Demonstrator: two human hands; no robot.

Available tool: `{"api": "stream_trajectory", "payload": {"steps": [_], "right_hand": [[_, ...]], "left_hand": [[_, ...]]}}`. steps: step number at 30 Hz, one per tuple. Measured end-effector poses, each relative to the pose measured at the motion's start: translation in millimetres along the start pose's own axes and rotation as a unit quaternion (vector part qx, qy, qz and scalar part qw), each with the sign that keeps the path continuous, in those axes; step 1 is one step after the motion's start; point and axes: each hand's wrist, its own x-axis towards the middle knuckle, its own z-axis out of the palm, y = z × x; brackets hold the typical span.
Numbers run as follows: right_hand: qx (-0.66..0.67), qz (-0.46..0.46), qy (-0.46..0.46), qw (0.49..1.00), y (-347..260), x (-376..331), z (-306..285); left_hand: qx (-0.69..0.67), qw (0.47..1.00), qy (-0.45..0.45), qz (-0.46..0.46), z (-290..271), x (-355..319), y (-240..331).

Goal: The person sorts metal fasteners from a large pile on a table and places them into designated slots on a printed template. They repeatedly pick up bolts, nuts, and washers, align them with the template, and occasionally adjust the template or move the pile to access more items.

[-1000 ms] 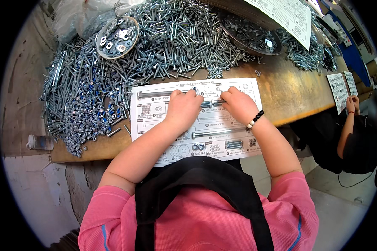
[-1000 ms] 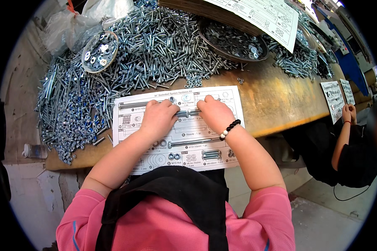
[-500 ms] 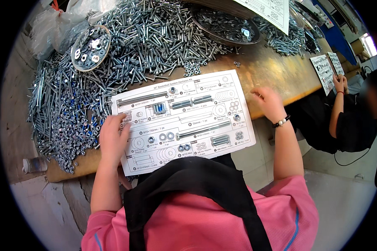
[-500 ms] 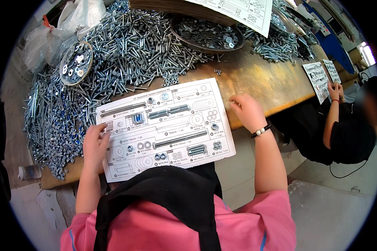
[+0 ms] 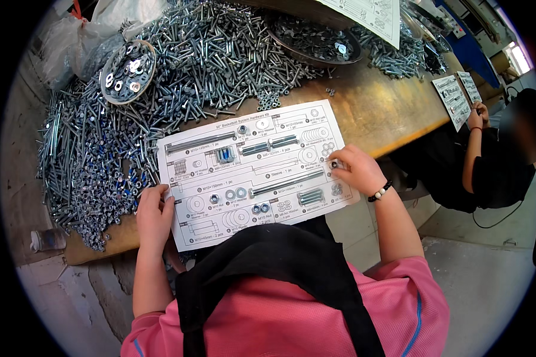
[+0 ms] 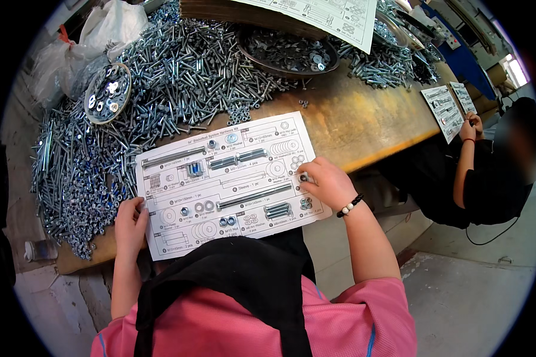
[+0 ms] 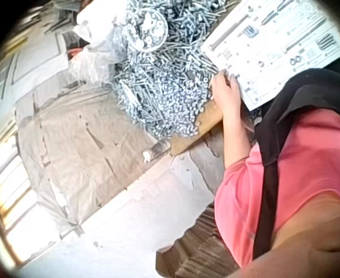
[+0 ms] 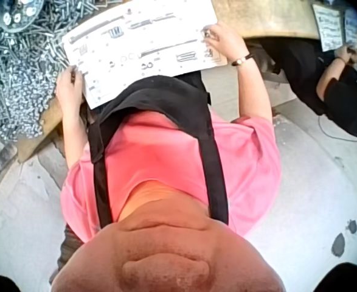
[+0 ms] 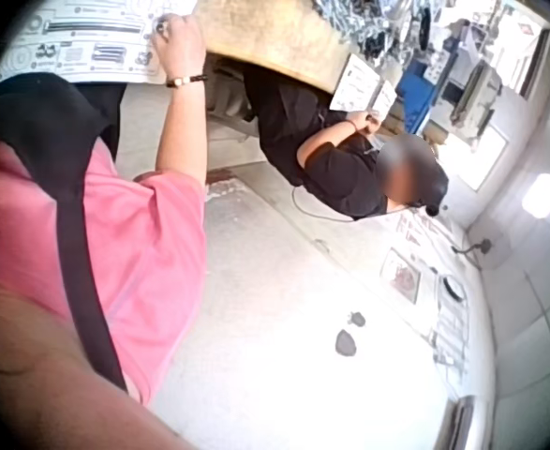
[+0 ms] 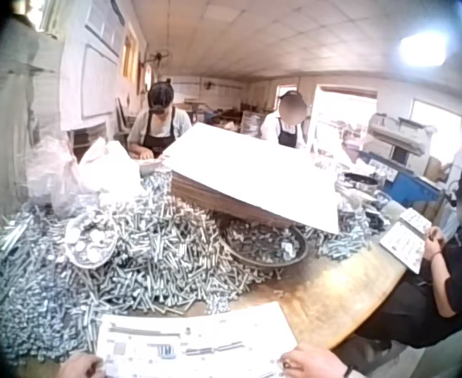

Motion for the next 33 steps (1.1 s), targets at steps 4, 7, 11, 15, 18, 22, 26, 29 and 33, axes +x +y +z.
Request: {"api": "stream_trajectory", "payload": {"steps": [4,7,11,15,18,22,26,29,33], "right_hand": [[0.067,0.040,0.049,0.996,7,6,-11],[0.068,-0.003,0.138,0.988,19,30,-23],[0.034,-0.062,0.219,0.973,13,93,-46],[-0.086,-0.071,0.233,0.966,10,160,-65],[-0.168,-0.030,0.187,0.968,23,210,-76],[-0.246,0.029,0.045,0.968,38,272,-79],[-0.363,0.049,-0.064,0.928,22,284,-70],[-0.390,0.005,-0.063,0.919,33,296,-67],[-0.434,-0.019,-0.100,0.895,19,294,-70]], "left_hand": [[-0.028,1.000,0.009,-0.007,2,-4,-3],[-0.036,0.999,0.017,0.003,2,-2,-2],[-0.043,0.998,0.036,0.016,1,1,9],[-0.082,0.995,0.046,0.031,3,2,18],[-0.074,0.995,0.046,0.050,8,3,13],[-0.073,0.996,0.046,0.028,11,2,2],[-0.064,0.997,0.033,0.012,12,3,-4],[-0.050,0.998,0.023,0.023,14,7,-10],[-0.076,0.997,0.012,-0.019,14,10,-9]]}}
